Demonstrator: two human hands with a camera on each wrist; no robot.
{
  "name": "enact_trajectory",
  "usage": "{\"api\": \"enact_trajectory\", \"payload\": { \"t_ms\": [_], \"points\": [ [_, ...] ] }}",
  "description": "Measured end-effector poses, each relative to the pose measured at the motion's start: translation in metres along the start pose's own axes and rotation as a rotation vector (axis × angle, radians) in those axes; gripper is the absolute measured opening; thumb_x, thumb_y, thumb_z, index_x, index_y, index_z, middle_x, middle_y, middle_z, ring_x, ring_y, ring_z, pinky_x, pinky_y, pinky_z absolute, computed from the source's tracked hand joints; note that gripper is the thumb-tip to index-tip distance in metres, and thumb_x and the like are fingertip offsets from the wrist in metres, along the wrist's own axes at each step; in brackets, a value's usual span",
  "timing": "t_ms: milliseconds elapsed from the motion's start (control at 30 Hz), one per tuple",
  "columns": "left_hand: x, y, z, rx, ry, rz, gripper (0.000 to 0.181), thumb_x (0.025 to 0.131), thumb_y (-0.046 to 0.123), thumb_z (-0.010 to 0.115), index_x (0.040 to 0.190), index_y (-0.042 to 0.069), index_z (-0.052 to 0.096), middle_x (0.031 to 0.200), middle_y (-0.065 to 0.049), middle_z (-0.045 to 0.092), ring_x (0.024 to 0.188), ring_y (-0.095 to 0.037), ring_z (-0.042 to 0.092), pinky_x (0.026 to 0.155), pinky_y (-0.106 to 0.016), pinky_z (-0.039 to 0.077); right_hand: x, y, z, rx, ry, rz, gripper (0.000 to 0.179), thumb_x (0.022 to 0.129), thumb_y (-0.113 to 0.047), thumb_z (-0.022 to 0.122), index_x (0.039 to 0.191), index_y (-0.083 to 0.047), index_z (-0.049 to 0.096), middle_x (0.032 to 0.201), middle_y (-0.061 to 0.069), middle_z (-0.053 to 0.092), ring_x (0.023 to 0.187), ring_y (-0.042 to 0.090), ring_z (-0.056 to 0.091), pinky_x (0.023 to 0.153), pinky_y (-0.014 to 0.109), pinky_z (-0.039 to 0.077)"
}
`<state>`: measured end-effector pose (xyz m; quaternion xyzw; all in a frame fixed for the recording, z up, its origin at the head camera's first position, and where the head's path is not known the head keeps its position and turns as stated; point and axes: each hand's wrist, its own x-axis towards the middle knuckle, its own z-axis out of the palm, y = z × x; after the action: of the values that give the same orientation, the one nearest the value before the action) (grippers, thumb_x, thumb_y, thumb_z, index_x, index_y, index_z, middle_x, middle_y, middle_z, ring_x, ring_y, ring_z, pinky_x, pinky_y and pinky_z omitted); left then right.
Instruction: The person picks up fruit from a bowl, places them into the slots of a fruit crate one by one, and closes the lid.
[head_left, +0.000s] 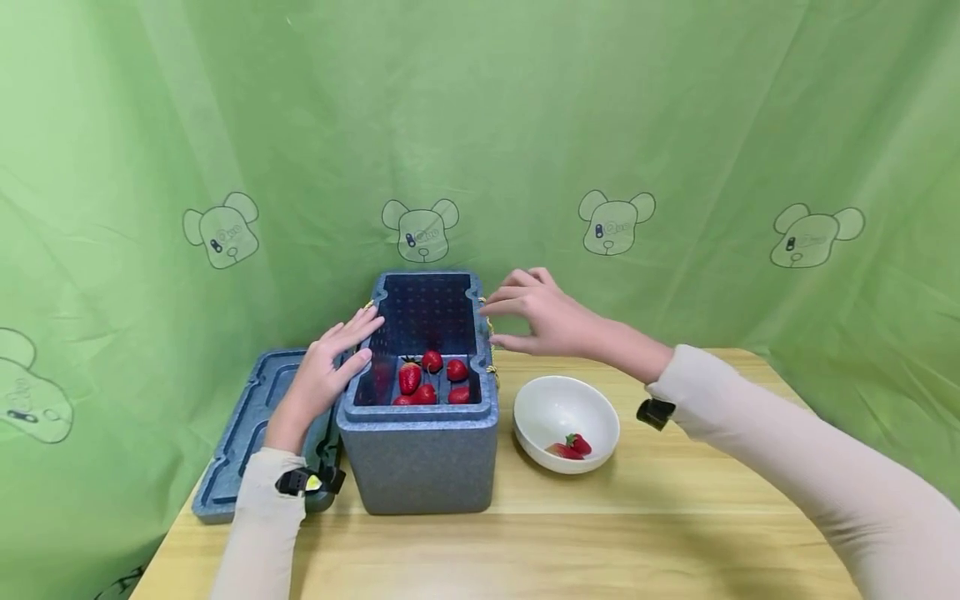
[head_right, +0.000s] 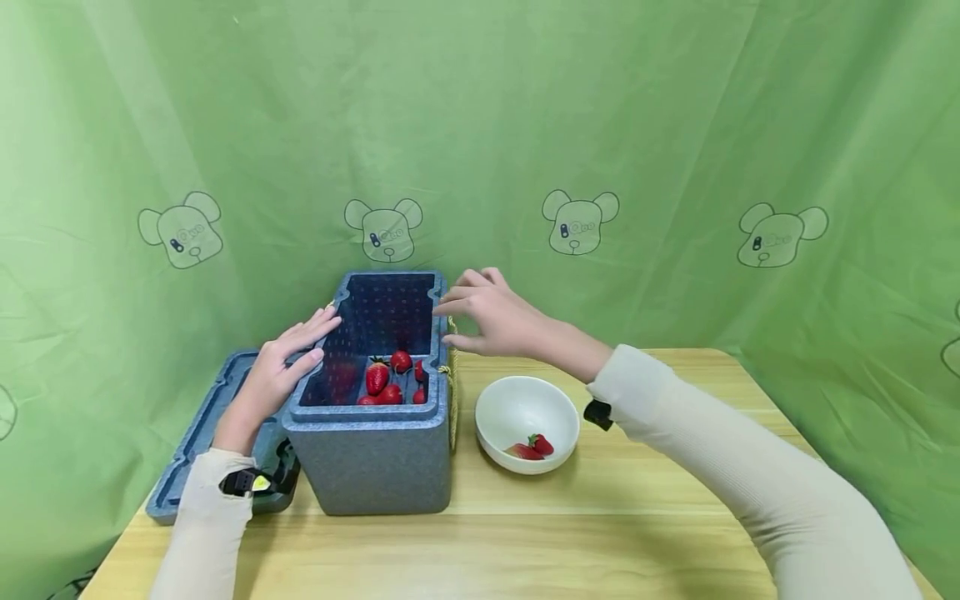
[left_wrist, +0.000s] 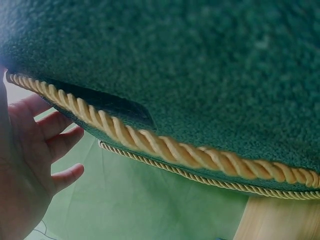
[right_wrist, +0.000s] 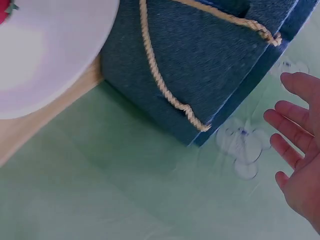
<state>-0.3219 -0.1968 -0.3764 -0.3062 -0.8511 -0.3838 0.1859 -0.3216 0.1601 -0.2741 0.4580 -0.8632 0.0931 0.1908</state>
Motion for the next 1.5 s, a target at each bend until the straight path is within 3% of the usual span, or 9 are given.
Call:
{"api": "enact_trajectory", "payload": {
  "t_ms": [367, 700, 1133, 1500],
  "points": [
    [-0.001, 0.002, 0.000, -0.015, -0.003, 0.003, 0.050, 0.102, 0.020, 0.053, 0.151, 0.016, 0.052, 0.163, -0.007, 0.039, 0.153, -0.030, 0.034, 0.124, -0.064, 0.018, -0.058, 0.029, 0.023, 0.087, -0.018, 0.188, 0.043, 0.081, -0.025, 0.085, 0.120, -0.010, 0.075, 0.119, 0.008, 0.075, 0.110, 0.024, 0.056, 0.097, 0.047, 0.033],
    [0.000, 0.002, -0.001, -0.028, 0.015, 0.005, 0.051, 0.100, 0.016, 0.054, 0.151, 0.017, 0.052, 0.163, -0.008, 0.039, 0.153, -0.031, 0.035, 0.123, -0.064, 0.020, -0.098, 0.042, 0.056, 0.085, -0.187, 0.198, 0.040, 0.075, -0.018, 0.090, 0.111, -0.008, 0.078, 0.109, 0.003, 0.078, 0.105, 0.025, 0.059, 0.088, 0.044, 0.034],
    [0.000, 0.001, 0.000, -0.027, 0.011, 0.014, 0.049, 0.102, 0.020, 0.054, 0.151, 0.016, 0.052, 0.163, -0.007, 0.039, 0.152, -0.031, 0.036, 0.124, -0.063, 0.021, -0.121, 0.040, 0.072, 0.112, -0.351, 0.183, 0.038, 0.071, -0.016, 0.091, 0.106, -0.007, 0.080, 0.101, 0.002, 0.079, 0.097, 0.019, 0.056, 0.084, 0.039, 0.032],
    [0.000, -0.001, 0.001, -0.029, 0.026, 0.028, 0.049, 0.101, 0.019, 0.054, 0.150, 0.017, 0.053, 0.163, -0.007, 0.040, 0.152, -0.031, 0.037, 0.124, -0.062, 0.022, -0.130, 0.040, 0.085, 0.131, -0.430, 0.193, 0.032, 0.070, -0.013, 0.091, 0.100, -0.010, 0.082, 0.096, -0.001, 0.079, 0.097, 0.020, 0.057, 0.083, 0.037, 0.030]
  ]
}}
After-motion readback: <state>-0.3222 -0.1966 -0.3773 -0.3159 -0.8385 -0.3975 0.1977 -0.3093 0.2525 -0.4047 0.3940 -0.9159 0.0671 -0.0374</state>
